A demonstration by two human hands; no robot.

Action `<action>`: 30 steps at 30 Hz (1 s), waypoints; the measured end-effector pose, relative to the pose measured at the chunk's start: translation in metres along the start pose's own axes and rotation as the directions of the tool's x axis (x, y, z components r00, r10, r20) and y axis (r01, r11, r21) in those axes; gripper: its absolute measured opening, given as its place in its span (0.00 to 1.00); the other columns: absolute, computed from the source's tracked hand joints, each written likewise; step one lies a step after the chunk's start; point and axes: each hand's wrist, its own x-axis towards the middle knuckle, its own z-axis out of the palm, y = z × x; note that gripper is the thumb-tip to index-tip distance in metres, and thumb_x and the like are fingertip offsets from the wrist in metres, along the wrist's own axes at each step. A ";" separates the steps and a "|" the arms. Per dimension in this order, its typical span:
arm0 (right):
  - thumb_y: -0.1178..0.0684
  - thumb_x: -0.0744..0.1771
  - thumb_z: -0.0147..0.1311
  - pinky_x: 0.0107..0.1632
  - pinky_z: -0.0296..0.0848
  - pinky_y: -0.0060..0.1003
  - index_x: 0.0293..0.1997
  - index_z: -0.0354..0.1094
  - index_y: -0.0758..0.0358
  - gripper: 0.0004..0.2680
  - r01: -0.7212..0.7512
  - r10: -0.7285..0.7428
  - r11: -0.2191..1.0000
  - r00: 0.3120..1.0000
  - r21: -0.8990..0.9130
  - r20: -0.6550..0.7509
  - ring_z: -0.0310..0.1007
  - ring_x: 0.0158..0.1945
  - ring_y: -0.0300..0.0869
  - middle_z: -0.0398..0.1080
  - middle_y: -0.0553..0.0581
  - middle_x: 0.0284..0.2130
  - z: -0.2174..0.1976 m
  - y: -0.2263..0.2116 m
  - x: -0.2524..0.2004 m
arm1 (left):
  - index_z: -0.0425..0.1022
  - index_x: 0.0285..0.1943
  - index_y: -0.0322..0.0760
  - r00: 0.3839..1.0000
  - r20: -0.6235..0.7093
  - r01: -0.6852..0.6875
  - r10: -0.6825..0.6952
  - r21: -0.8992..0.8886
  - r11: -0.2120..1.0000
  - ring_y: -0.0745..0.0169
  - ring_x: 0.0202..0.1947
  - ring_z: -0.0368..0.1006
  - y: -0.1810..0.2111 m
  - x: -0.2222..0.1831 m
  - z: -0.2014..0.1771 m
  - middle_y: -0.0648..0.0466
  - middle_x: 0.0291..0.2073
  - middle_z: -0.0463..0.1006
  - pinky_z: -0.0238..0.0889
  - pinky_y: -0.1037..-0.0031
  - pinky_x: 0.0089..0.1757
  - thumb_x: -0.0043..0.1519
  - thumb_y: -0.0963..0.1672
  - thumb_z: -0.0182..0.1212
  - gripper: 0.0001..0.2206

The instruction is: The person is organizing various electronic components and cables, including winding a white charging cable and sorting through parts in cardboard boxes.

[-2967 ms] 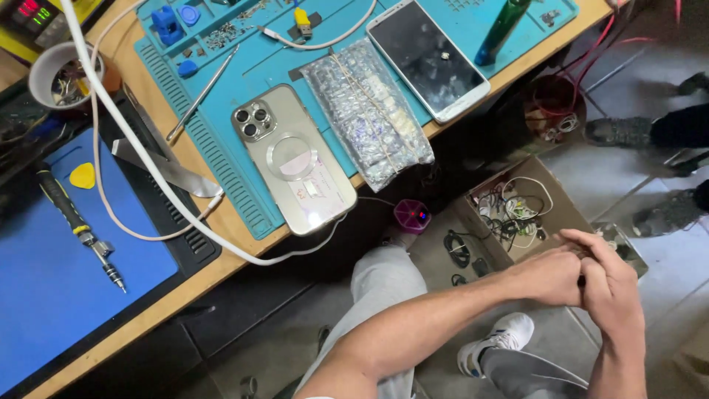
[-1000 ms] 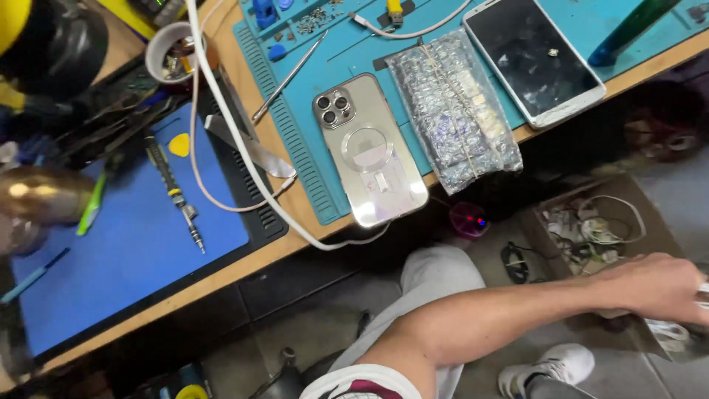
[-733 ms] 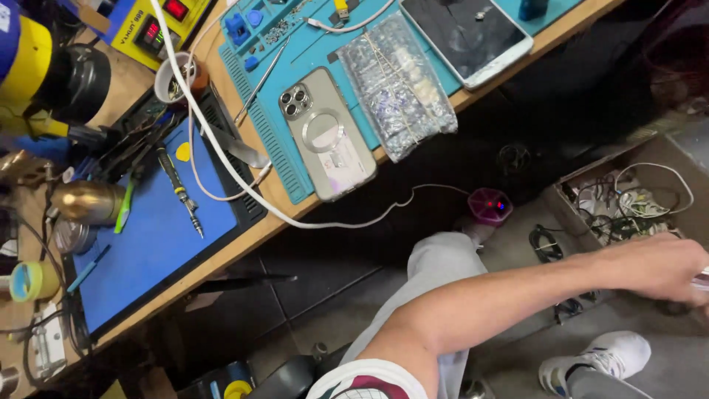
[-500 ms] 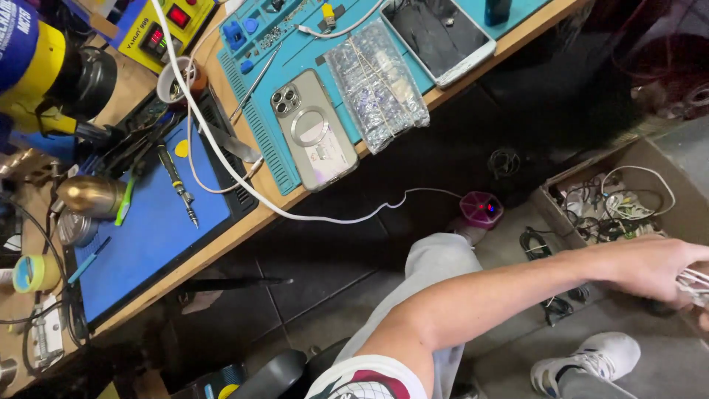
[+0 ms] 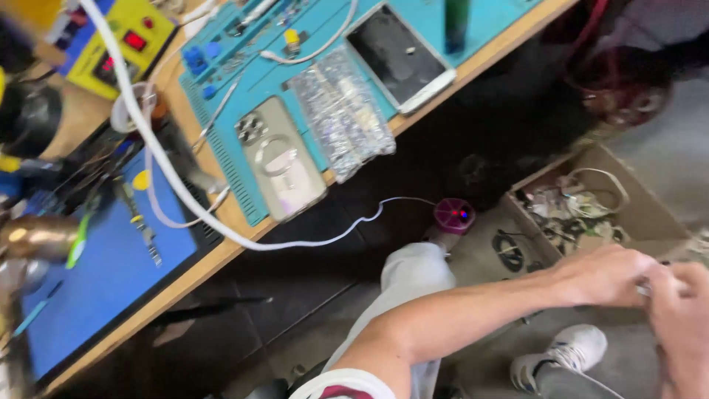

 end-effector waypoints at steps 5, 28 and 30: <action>0.48 0.79 0.57 0.45 0.61 0.47 0.30 0.65 0.62 0.18 -0.073 0.069 0.984 0.997 -0.160 -0.033 0.55 0.32 0.46 0.59 0.57 0.24 -0.042 -0.172 -0.005 | 0.78 0.60 0.34 0.998 -0.038 0.045 -0.049 -0.093 0.995 0.27 0.54 0.85 0.033 -0.022 -0.027 0.38 0.55 0.87 0.77 0.43 0.48 0.57 0.45 0.60 0.21; 0.60 0.72 0.54 0.39 0.52 0.37 0.27 0.62 0.60 0.12 -0.207 0.205 0.902 0.978 0.380 0.046 0.53 0.34 0.35 0.59 0.48 0.25 -0.055 -0.169 -0.006 | 0.83 0.52 0.31 0.982 0.082 0.166 -0.168 0.033 0.986 0.37 0.42 0.87 0.078 -0.037 -0.052 0.39 0.42 0.90 0.79 0.50 0.42 0.56 0.55 0.54 0.27; 0.60 0.69 0.55 0.49 0.65 0.41 0.35 0.73 0.64 0.05 -0.179 0.180 0.967 0.984 0.179 0.012 0.68 0.41 0.41 0.75 0.54 0.35 -0.059 -0.168 -0.002 | 0.72 0.69 0.33 0.955 0.207 0.251 -0.212 -0.189 0.949 0.42 0.51 0.82 0.083 -0.040 -0.059 0.39 0.55 0.85 0.74 0.55 0.45 0.48 0.50 0.63 0.36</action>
